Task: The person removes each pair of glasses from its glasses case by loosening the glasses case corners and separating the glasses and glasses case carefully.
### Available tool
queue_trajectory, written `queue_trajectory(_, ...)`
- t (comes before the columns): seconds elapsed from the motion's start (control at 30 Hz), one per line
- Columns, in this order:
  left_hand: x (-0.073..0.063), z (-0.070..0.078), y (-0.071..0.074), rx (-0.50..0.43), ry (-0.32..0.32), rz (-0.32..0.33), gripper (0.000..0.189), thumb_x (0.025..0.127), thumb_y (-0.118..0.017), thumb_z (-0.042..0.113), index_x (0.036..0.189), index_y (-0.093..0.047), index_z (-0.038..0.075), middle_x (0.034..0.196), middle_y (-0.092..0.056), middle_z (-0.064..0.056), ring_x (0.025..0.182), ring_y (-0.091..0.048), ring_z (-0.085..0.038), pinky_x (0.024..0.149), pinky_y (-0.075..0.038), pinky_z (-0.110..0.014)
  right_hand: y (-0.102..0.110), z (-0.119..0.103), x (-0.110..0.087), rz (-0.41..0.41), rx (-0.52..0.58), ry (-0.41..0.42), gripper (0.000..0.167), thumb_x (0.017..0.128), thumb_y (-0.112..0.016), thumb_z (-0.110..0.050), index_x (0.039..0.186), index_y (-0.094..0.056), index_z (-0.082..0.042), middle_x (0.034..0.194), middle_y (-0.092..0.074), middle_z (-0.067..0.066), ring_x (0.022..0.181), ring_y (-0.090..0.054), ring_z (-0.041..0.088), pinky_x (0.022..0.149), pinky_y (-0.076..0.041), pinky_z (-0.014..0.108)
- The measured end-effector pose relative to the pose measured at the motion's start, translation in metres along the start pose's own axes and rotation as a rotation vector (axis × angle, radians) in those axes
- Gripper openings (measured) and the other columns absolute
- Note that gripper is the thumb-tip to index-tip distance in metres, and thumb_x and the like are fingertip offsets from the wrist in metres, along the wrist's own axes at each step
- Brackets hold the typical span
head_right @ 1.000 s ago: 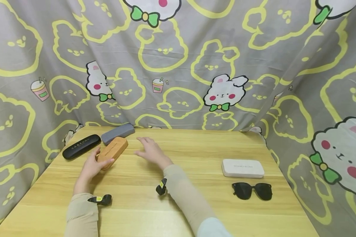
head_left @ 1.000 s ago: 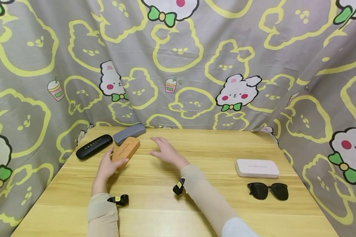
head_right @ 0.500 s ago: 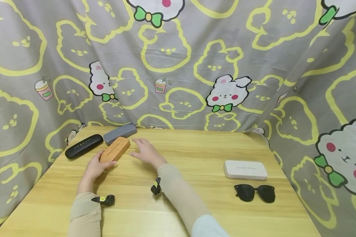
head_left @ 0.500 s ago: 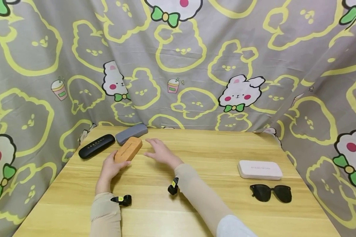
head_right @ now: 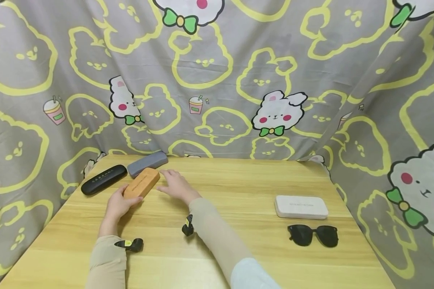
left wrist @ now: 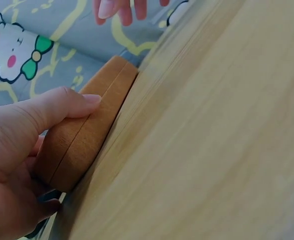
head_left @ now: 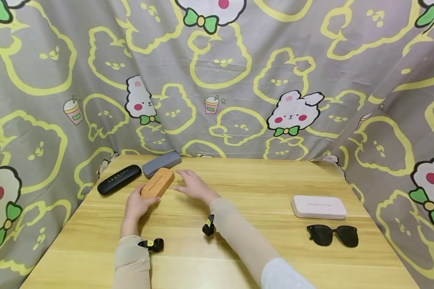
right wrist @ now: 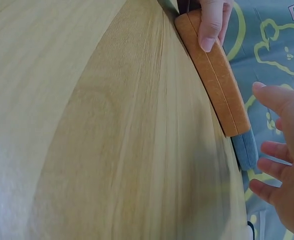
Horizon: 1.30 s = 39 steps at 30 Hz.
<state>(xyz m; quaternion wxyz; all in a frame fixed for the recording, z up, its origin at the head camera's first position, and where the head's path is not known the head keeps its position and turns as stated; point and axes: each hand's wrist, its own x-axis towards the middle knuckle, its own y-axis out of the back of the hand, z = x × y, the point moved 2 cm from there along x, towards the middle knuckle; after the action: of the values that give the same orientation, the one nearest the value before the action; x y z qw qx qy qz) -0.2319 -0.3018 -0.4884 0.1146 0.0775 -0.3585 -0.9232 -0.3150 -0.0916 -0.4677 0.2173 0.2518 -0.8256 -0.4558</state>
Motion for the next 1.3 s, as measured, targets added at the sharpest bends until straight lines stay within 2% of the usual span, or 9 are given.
queue_trajectory(0.2, 0.0, -0.001, 0.001, -0.006, 0.008, 0.013, 0.091, 0.082, -0.076, 0.033, 0.151, -0.028, -0.001, 0.146, -0.04, -0.031, 0.125, -0.048, -0.044, 0.103, -0.041, -0.056, -0.003, -0.002, 0.004, -0.022, 0.005, 0.003, 0.072, 0.093, -0.063, -0.042, 0.153, -0.03, -0.018, 0.152, -0.041, 0.011, 0.138, -0.044, 0.028, 0.115, -0.037, 0.043)
queue_trajectory(0.47, 0.001, 0.002, 0.002, -0.007, -0.009, 0.034, 0.09, 0.079, -0.079, 0.032, 0.149, -0.032, -0.001, 0.142, -0.046, -0.03, 0.119, -0.052, -0.042, 0.099, -0.044, -0.054, -0.006, -0.004, 0.013, -0.027, 0.006, 0.018, 0.078, 0.091, -0.067, -0.039, 0.153, -0.03, -0.012, 0.152, -0.04, 0.014, 0.139, -0.042, 0.031, 0.115, -0.036, 0.043)
queue_trajectory(0.8, 0.002, 0.01, -0.003, -0.024, -0.046, 0.048, 0.086, 0.077, -0.079, 0.03, 0.147, -0.038, 0.001, 0.141, -0.05, -0.027, 0.119, -0.054, -0.041, 0.101, -0.045, -0.052, -0.011, -0.002, 0.018, -0.092, 0.009, -0.005, 0.091, 0.088, -0.07, -0.036, 0.157, -0.017, -0.008, 0.157, -0.032, 0.019, 0.145, -0.034, 0.033, 0.12, -0.029, 0.041)
queue_trajectory(1.0, 0.002, 0.019, -0.003, -0.015, -0.088, 0.037, 0.085, 0.078, -0.078, 0.032, 0.148, -0.039, 0.004, 0.141, -0.051, -0.025, 0.119, -0.055, -0.037, 0.1, -0.046, -0.051, -0.01, 0.005, 0.017, -0.055, 0.002, -0.016, 0.093, 0.087, -0.073, -0.032, 0.157, -0.015, -0.01, 0.156, -0.034, 0.018, 0.143, -0.036, 0.032, 0.118, -0.033, 0.04)
queue_trajectory(1.3, 0.001, 0.033, -0.003, -0.05, -0.132, -0.006, 0.083, 0.078, -0.079, 0.027, 0.149, -0.039, 0.007, 0.14, -0.052, -0.025, 0.118, -0.055, -0.036, 0.098, -0.046, -0.049, -0.007, 0.011, 0.018, 0.007, -0.02, -0.024, 0.093, 0.086, -0.075, -0.03, 0.158, -0.017, -0.019, 0.153, -0.037, 0.017, 0.139, -0.042, 0.032, 0.114, -0.039, 0.042)
